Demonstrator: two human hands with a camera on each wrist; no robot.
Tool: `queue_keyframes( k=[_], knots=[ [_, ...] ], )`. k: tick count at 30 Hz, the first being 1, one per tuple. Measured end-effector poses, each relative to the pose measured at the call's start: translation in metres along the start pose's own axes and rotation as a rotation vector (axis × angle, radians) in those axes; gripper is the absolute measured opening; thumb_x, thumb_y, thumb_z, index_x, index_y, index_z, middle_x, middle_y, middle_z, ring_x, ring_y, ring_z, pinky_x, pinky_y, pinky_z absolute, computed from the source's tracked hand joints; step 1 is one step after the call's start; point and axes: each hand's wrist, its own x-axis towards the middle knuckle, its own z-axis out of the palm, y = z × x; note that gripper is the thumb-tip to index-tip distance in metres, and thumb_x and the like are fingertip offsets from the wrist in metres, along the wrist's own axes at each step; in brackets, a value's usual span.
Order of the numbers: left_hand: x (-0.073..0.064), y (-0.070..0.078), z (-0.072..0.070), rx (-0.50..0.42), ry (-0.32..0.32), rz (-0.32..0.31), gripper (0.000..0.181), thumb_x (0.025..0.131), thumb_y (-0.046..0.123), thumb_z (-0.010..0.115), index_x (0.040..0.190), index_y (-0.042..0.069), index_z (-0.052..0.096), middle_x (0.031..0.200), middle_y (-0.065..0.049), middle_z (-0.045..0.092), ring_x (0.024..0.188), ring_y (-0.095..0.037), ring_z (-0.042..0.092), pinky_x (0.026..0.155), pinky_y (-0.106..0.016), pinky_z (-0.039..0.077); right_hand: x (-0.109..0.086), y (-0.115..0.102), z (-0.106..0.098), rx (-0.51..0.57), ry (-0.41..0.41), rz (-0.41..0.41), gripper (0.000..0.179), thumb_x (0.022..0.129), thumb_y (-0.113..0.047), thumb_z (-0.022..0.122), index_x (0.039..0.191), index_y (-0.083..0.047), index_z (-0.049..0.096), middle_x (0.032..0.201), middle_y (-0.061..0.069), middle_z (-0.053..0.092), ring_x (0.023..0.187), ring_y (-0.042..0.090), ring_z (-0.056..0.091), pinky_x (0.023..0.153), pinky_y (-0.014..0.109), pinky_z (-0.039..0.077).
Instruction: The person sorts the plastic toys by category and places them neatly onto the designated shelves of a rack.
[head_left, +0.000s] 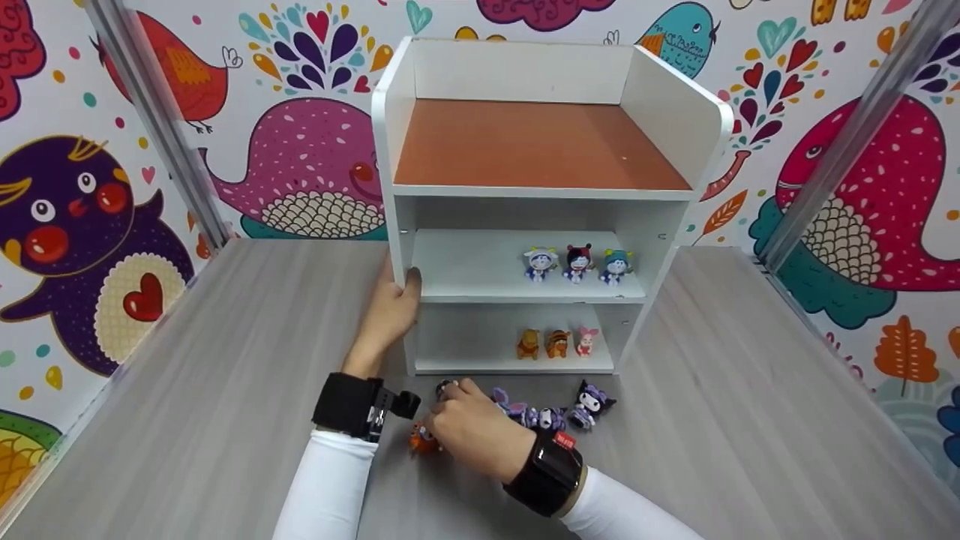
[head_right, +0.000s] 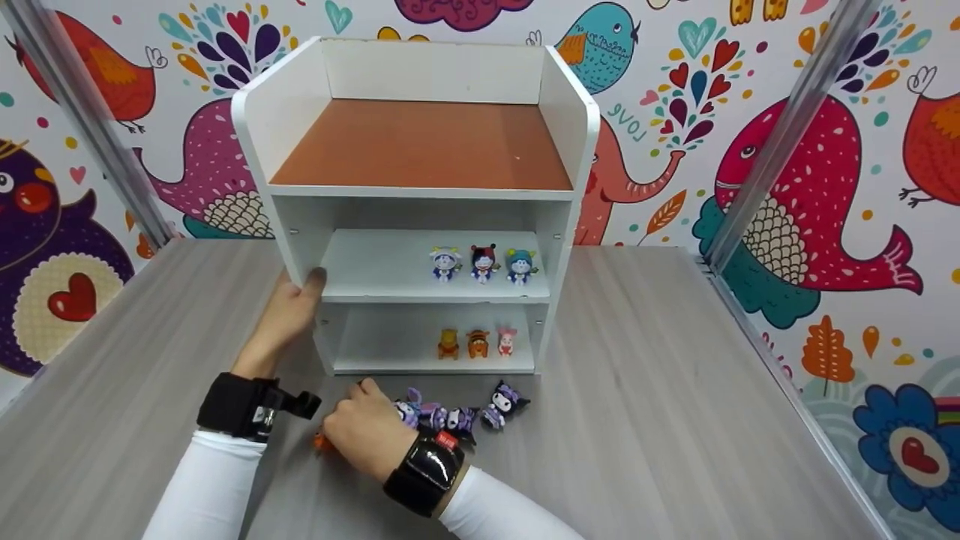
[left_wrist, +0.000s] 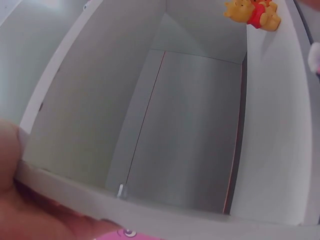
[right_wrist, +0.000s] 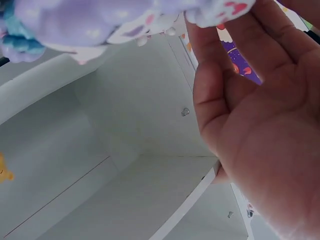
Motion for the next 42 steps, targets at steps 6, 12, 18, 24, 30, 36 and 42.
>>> queue_keyframes(
  k=[6,12,18,24,30,36,42],
  knots=[
    [0.000,0.001,0.000,0.003,0.000,0.011,0.061,0.104,0.011,0.038,0.161,0.005,0.015,0.163,-0.025,0.025,0.143,-0.041,0.036,0.120,-0.059,0.028,-0.001,0.000,0.000,0.057,-0.005,-0.015,0.014,0.081,-0.011,0.076,0.087,-0.023,0.074,0.084,-0.012,0.073,0.086,0.011,0.064,0.079,0.028,0.045],
    [0.000,0.001,-0.001,0.002,-0.009,0.004,0.060,0.105,0.012,0.037,0.160,0.005,0.014,0.164,-0.024,0.023,0.152,-0.039,0.021,0.124,-0.058,0.017,-0.001,-0.001,-0.001,0.086,-0.052,0.003,0.022,0.080,-0.010,0.076,0.098,-0.022,0.072,0.088,-0.008,0.073,0.086,0.012,0.064,0.078,0.028,0.044],
    [-0.001,-0.001,-0.001,0.002,-0.006,-0.009,0.060,0.106,0.013,0.037,0.160,0.004,0.015,0.164,-0.024,0.023,0.153,-0.040,0.020,0.124,-0.059,0.016,-0.001,-0.001,-0.001,0.110,-0.118,0.004,0.031,0.080,-0.010,0.077,0.108,-0.021,0.069,0.090,-0.005,0.073,0.087,0.013,0.065,0.078,0.028,0.044],
    [-0.005,-0.004,-0.002,0.006,-0.014,-0.023,0.061,0.106,0.013,0.037,0.161,0.005,0.012,0.165,-0.024,0.019,0.153,-0.040,0.017,0.123,-0.063,0.016,-0.004,0.000,0.000,0.138,-0.165,-0.019,0.035,0.079,-0.013,0.079,0.109,-0.030,0.073,0.085,-0.007,0.075,0.085,0.014,0.066,0.078,0.028,0.042],
    [-0.005,-0.003,-0.002,-0.009,-0.018,-0.033,0.062,0.106,0.014,0.037,0.161,0.006,0.011,0.165,-0.025,0.018,0.153,-0.041,0.016,0.122,-0.065,0.015,-0.004,0.003,0.001,0.117,-0.151,-0.035,0.023,0.080,-0.016,0.079,0.096,-0.031,0.075,0.080,-0.011,0.072,0.078,0.012,0.062,0.074,0.026,0.037],
    [-0.004,-0.001,-0.001,0.013,-0.007,-0.025,0.061,0.106,0.015,0.037,0.161,0.006,0.013,0.163,-0.025,0.023,0.151,-0.041,0.021,0.121,-0.063,0.021,-0.005,0.011,-0.005,0.103,-0.143,-0.068,0.020,0.079,-0.018,0.079,0.095,-0.028,0.073,0.079,-0.011,0.070,0.079,0.012,0.059,0.073,0.027,0.035],
    [-0.002,0.000,-0.001,0.023,-0.006,-0.046,0.060,0.106,0.016,0.037,0.161,0.006,0.014,0.163,-0.025,0.026,0.151,-0.039,0.024,0.122,-0.061,0.023,-0.007,0.023,-0.013,0.216,-0.125,-0.021,0.022,0.080,-0.021,0.078,0.099,-0.021,0.068,0.091,-0.009,0.068,0.089,0.014,0.059,0.081,0.028,0.040]
  ],
)
